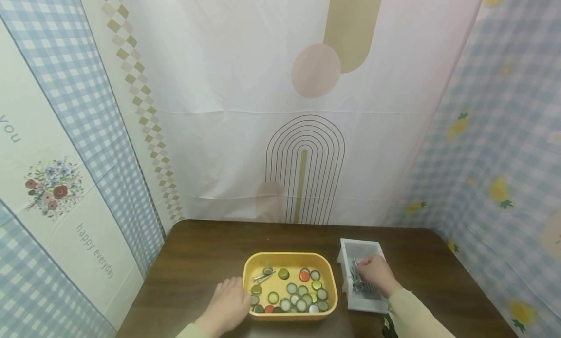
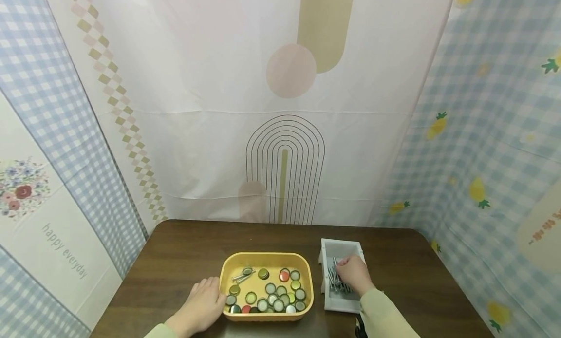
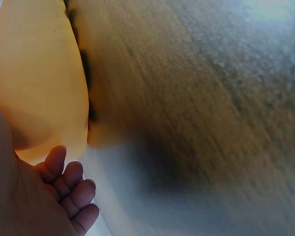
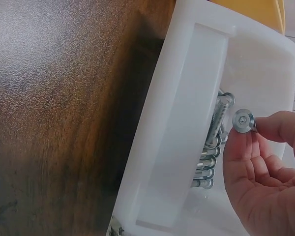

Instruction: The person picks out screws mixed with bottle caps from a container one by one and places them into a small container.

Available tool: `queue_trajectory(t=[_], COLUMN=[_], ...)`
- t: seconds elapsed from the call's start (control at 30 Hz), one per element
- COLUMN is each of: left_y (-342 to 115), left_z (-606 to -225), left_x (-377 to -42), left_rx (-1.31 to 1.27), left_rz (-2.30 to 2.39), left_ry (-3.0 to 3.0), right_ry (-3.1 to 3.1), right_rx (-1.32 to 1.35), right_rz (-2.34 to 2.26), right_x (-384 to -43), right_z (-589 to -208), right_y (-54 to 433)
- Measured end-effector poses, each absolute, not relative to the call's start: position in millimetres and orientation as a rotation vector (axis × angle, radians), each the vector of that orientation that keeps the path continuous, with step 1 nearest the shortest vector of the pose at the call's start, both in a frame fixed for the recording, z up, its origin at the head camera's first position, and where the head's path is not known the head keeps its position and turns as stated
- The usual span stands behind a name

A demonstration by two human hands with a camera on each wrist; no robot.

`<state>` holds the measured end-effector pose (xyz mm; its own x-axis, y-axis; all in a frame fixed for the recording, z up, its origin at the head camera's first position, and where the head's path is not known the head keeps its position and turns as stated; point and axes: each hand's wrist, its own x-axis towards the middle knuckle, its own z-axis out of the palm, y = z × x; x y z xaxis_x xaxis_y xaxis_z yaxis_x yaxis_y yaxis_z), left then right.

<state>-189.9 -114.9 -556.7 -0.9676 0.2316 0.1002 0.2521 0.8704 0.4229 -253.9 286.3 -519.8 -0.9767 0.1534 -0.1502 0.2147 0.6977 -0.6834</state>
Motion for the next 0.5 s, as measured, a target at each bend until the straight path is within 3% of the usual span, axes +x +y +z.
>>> queue_trajectory(t=[0.5], left_y=[-114], left_z=[-557], left_x=[-190], left_rx=[-0.4], left_rz=[-0.677], left_ry=[-2.987], right_ry=[2.859], right_rx=[0.26], right_rz=[-1.189], right_x=[-255], right_z=[-496], right_y=[273])
